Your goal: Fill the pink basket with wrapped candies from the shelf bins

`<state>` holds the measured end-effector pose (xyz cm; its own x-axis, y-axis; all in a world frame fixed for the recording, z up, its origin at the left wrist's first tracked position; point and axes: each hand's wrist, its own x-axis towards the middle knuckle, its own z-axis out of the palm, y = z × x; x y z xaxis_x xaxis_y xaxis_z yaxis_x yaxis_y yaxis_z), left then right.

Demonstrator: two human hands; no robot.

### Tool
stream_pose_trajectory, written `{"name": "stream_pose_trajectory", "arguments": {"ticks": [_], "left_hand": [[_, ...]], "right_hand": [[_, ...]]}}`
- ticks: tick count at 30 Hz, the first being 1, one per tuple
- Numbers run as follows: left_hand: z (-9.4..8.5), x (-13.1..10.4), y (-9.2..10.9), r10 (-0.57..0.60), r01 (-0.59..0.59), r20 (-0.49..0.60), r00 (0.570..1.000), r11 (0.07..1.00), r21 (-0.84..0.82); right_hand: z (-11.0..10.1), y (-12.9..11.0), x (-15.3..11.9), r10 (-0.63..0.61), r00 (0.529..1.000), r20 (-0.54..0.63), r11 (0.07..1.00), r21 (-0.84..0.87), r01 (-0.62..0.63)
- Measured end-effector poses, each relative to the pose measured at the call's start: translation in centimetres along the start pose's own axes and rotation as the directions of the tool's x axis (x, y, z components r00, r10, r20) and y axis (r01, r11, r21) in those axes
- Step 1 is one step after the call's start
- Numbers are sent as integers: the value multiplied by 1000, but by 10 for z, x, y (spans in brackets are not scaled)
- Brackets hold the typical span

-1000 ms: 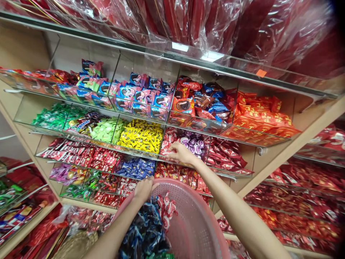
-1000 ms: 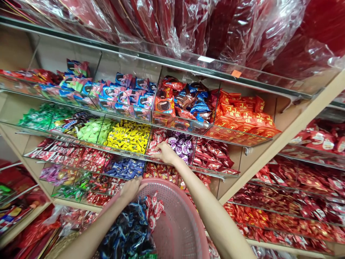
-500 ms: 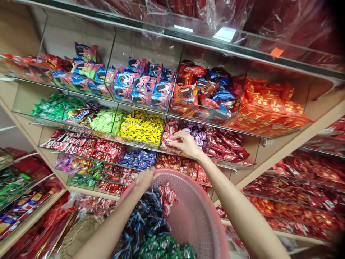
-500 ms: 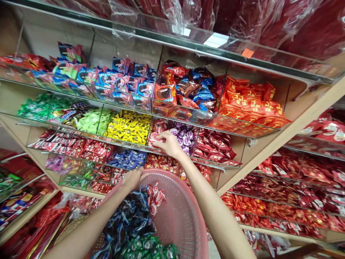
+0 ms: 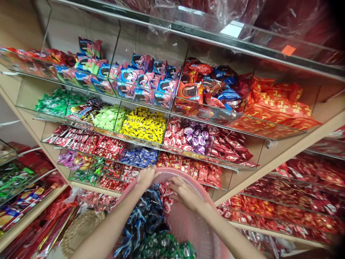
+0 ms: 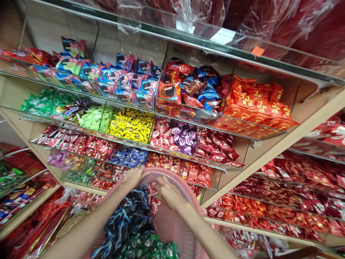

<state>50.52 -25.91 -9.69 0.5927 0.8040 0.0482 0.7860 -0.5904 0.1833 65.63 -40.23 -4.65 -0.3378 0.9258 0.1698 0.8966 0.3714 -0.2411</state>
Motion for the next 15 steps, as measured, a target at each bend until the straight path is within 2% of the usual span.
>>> {"name": "stream_pose_trajectory", "arguments": {"ticks": [3,5,9,15], "left_hand": [[2,0,0,-4,4,-3,1000,1000,-1],[2,0,-1,-7,7,-7,1000,1000,-6],[3,1,-1,-1,0,-21,1000,1000,-14],[6,1,-2,11,-11,-43,999,1000,4]], "right_hand": [[23,5,-1,-63,990,129,975,-205,89],[34,7,1,-99,982,161,951,-276,141],[48,12,5,-155,974,166,919,-338,204],[61,18,6,-140,977,159,924,-334,187]]}}
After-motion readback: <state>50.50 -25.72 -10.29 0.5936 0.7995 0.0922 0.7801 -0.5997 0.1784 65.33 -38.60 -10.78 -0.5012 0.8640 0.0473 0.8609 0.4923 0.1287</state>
